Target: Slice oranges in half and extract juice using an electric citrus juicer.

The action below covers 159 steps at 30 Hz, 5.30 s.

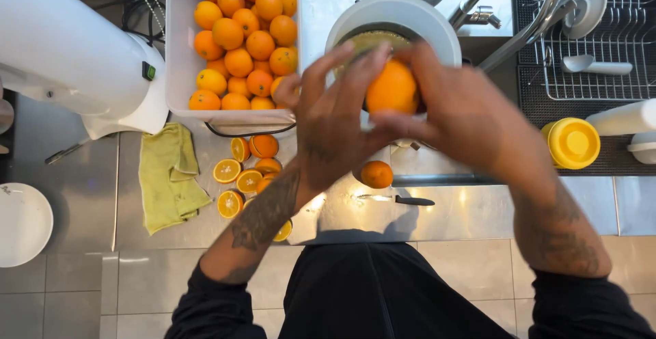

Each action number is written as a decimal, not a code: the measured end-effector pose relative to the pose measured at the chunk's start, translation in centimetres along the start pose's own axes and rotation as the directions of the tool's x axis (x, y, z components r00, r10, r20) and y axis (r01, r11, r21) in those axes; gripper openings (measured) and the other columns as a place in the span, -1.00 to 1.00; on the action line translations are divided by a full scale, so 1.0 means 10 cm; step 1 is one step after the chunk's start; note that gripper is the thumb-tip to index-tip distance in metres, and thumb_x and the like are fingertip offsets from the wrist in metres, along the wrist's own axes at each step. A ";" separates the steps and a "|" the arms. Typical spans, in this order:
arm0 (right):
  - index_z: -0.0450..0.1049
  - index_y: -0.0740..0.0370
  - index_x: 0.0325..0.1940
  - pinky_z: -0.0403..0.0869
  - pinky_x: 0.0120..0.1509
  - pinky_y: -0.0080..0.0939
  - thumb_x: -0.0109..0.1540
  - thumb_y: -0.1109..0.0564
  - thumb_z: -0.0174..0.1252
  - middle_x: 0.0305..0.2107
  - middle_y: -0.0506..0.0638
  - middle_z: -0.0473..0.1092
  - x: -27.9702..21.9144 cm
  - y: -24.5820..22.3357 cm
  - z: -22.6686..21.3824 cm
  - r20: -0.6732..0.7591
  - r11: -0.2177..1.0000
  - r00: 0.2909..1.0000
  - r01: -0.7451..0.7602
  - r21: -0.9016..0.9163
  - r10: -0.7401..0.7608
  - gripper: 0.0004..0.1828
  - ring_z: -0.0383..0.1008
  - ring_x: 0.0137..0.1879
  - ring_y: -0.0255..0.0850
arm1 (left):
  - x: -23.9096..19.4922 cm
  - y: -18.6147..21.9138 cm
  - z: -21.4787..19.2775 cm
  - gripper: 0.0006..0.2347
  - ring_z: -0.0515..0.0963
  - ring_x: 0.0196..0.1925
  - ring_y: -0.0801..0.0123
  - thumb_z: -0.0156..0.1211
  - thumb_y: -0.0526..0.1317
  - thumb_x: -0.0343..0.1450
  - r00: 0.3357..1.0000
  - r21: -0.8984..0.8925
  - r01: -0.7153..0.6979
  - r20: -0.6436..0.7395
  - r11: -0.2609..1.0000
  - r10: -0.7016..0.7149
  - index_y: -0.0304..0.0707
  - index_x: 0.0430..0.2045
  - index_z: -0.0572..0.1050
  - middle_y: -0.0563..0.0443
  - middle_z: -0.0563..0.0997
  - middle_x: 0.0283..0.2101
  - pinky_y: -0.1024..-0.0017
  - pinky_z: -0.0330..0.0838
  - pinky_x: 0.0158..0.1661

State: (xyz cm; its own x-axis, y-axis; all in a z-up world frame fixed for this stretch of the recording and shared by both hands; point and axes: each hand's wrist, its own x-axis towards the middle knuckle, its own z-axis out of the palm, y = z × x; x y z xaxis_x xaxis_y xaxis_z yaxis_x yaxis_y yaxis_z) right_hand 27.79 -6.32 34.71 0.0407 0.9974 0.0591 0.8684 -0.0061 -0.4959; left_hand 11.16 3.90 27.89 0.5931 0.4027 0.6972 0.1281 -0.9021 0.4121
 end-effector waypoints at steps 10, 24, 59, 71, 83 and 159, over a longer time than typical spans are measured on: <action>0.25 0.27 -0.06 0.45 -0.46 0.05 0.29 -0.42 0.14 -0.59 0.16 0.50 0.65 0.64 0.25 0.078 0.859 0.990 -0.064 -0.509 0.119 -0.33 0.58 -0.48 0.11 | 0.25 -0.60 0.37 -0.69 0.49 0.04 0.25 0.28 -0.18 0.44 0.953 0.057 0.061 0.295 0.997 -0.075 -0.07 0.09 0.55 0.19 0.64 0.09 0.11 0.10 -0.02; 0.24 0.25 -0.16 0.46 -0.53 -0.04 0.21 -0.39 0.19 -0.65 0.06 0.45 0.61 0.65 0.35 0.140 0.905 0.977 -0.087 -0.415 0.158 -0.34 0.55 -0.57 -0.01 | 0.30 -0.83 0.47 -0.79 0.48 -0.21 0.38 0.36 -0.14 0.39 0.945 -0.134 0.046 0.326 0.990 0.000 -0.14 -0.15 0.68 0.16 0.73 -0.13 0.21 0.06 -0.11; 0.36 0.23 0.04 0.46 -0.39 0.15 0.24 -0.25 0.17 -0.48 0.16 0.49 -0.56 -0.09 2.34 0.162 0.962 0.952 -0.240 -0.132 0.260 -0.45 0.54 -0.45 0.13 | -2.63 -0.88 -0.13 -0.57 0.43 0.10 0.07 0.19 -0.29 0.32 0.765 0.611 0.206 0.386 0.764 -0.515 -0.09 0.13 0.44 -0.04 0.48 0.13 0.09 0.26 -0.08; 0.34 0.21 0.09 0.48 -0.50 -0.04 0.22 -0.20 0.19 -0.31 0.08 0.42 -0.54 0.04 3.48 0.050 0.877 0.971 -0.188 -0.443 0.234 -0.46 0.56 -0.39 -0.02 | -3.00 -1.00 -0.01 -0.58 0.47 0.06 0.06 0.26 -0.17 0.36 0.745 0.597 0.174 0.440 0.783 -0.502 -0.24 0.12 0.43 -0.14 0.52 -0.03 0.07 0.25 -0.08; 0.27 0.33 0.25 0.52 -0.09 0.11 0.32 0.02 0.19 -0.10 0.24 0.43 -0.36 -0.69 1.86 -0.155 0.977 0.974 -0.141 0.159 0.166 -0.49 0.55 -0.08 0.17 | -1.64 -0.37 -0.43 -0.41 0.50 0.12 -0.18 0.33 -0.39 0.29 0.947 0.079 0.268 0.163 0.960 -0.277 -0.42 0.27 0.29 -0.36 0.43 0.15 0.09 0.44 0.12; 0.34 0.30 0.18 0.45 -0.54 -0.07 0.28 -0.44 0.04 -0.59 0.09 0.49 -0.47 0.30 3.27 0.079 0.860 0.945 -0.251 -0.444 0.317 -0.23 0.53 -0.53 -0.05 | -2.82 -0.73 0.25 -0.70 0.41 0.19 0.20 0.21 -0.19 0.32 0.692 0.578 -0.194 0.653 0.792 -0.308 -0.24 -0.08 0.51 -0.03 0.47 0.13 0.16 0.26 0.10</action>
State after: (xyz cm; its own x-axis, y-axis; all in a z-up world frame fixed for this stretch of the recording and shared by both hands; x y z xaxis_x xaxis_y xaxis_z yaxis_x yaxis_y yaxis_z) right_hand 14.03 -8.66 4.56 0.2745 0.9464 -0.1701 0.9560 -0.2876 -0.0571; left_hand -4.50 -1.29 3.72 0.8902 0.4547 -0.0279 0.4462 -0.8827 -0.1479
